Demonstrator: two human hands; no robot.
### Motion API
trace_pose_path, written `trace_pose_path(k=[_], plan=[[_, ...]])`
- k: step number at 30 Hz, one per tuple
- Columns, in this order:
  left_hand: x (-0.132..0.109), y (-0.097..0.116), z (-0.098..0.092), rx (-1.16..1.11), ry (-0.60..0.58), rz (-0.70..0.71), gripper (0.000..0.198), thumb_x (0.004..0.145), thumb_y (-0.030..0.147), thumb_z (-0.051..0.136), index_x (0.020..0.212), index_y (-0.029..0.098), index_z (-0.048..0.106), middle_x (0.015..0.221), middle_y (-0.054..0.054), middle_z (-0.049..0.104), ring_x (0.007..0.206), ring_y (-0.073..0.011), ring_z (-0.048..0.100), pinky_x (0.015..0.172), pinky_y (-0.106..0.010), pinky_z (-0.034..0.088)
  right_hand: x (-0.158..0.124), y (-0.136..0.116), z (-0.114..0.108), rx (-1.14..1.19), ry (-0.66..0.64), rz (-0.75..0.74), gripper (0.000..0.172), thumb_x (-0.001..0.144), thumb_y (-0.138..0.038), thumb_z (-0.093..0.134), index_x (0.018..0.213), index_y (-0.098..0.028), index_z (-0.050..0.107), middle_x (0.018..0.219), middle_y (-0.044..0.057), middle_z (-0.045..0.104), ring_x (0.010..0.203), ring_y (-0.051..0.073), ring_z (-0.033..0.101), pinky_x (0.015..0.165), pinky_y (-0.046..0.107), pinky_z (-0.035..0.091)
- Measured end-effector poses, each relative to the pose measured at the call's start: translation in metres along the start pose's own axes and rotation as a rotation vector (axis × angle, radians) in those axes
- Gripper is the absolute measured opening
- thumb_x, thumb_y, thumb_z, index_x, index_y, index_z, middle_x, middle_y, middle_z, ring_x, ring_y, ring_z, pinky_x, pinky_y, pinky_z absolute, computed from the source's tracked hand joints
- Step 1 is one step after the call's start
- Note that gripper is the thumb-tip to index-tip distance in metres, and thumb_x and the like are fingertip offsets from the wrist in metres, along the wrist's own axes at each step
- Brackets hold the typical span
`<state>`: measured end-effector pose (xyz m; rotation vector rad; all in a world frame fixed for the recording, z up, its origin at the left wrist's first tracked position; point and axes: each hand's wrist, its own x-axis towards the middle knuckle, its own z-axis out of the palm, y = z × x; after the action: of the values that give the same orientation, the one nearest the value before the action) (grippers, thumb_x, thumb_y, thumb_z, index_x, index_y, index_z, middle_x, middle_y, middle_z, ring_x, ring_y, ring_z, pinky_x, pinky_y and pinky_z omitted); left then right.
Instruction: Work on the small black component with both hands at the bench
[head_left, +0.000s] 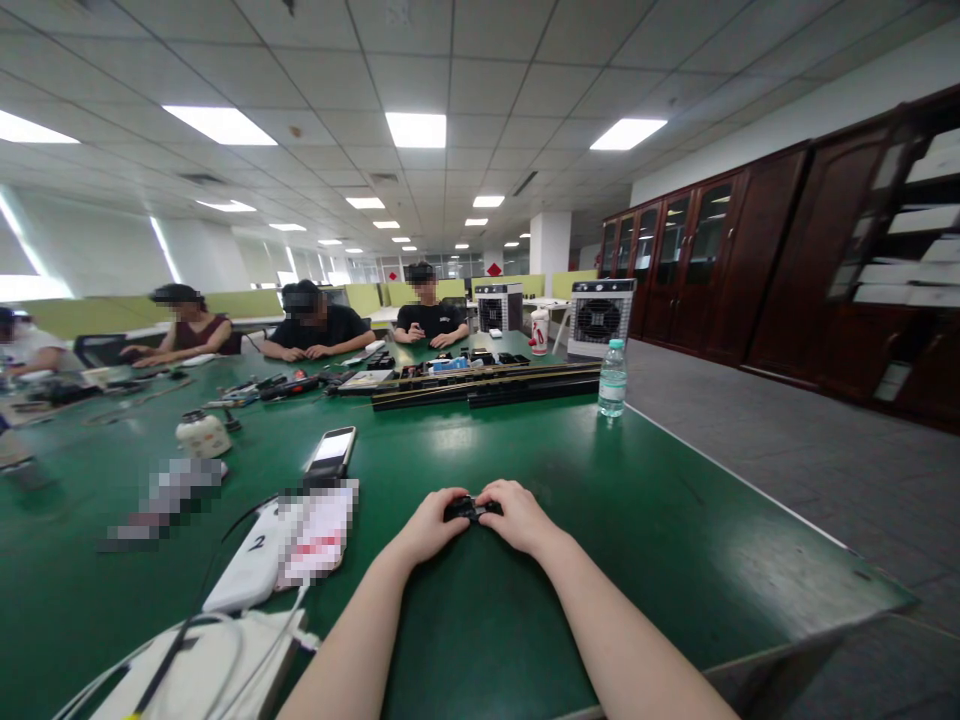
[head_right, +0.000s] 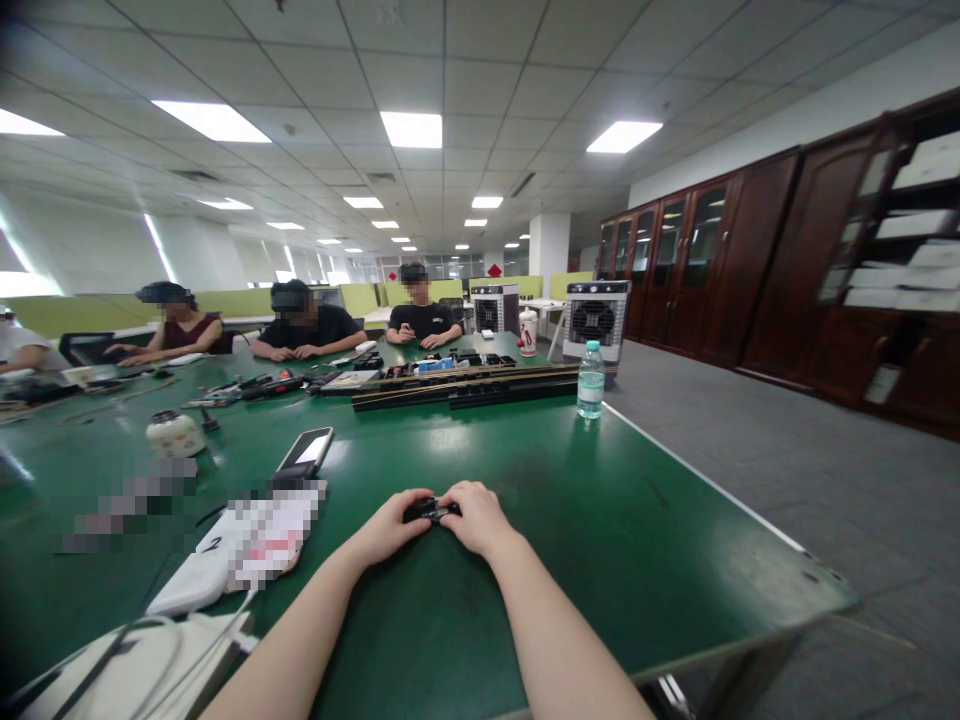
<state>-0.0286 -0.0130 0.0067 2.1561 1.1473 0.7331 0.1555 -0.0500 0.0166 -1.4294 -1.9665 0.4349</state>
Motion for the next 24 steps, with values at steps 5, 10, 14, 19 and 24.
trace_pose_path(k=[5,10,14,19,24], plan=[[0.0003,-0.0002,0.0,-0.002,-0.001,-0.004,0.043,0.069,0.02,0.062,0.112,0.016,0.058,0.111,-0.009,0.062,0.105,-0.023,0.056,0.096,-0.035,0.041,-0.0007,-0.0012,0.0003,0.002,-0.001,0.009,0.02,0.068,-0.019,0.064,0.086,-0.026,0.069,0.1,0.003,0.065,0.096,0.022,0.055,0.088,0.036,0.04],[-0.0005,0.0012,-0.0007,-0.007,0.004,-0.01,0.044,0.07,0.021,0.062,0.113,0.017,0.058,0.113,-0.008,0.062,0.106,-0.0229,0.055,0.097,-0.035,0.04,-0.0009,0.0015,0.0009,0.087,0.009,0.024,0.022,0.067,-0.018,0.064,0.086,-0.026,0.07,0.099,0.003,0.065,0.095,0.02,0.058,0.089,0.035,0.041],[-0.0007,0.0008,-0.0005,-0.013,0.004,-0.009,0.044,0.07,0.022,0.061,0.114,0.018,0.057,0.113,-0.008,0.061,0.107,-0.0228,0.055,0.098,-0.035,0.04,-0.0013,0.0046,0.0019,0.167,0.009,0.04,0.026,0.066,-0.02,0.064,0.09,-0.025,0.069,0.099,0.003,0.066,0.095,0.021,0.059,0.089,0.035,0.042],[-0.0008,0.0007,-0.0003,-0.01,-0.004,-0.006,0.044,0.071,0.021,0.061,0.115,0.016,0.056,0.114,-0.01,0.061,0.107,-0.0227,0.055,0.097,-0.035,0.04,-0.0003,0.0042,0.0011,0.26,0.009,0.088,0.024,0.07,-0.026,0.061,0.093,-0.023,0.068,0.097,0.004,0.067,0.091,0.021,0.06,0.086,0.034,0.044],[-0.0005,-0.0005,0.0001,-0.005,0.005,-0.007,0.044,0.071,0.022,0.061,0.114,0.018,0.057,0.113,-0.009,0.061,0.106,-0.0232,0.055,0.097,-0.035,0.041,0.0012,0.0062,0.0029,0.271,0.021,0.103,0.019,0.07,-0.025,0.06,0.086,-0.023,0.07,0.092,0.003,0.068,0.089,0.02,0.061,0.084,0.034,0.045]])
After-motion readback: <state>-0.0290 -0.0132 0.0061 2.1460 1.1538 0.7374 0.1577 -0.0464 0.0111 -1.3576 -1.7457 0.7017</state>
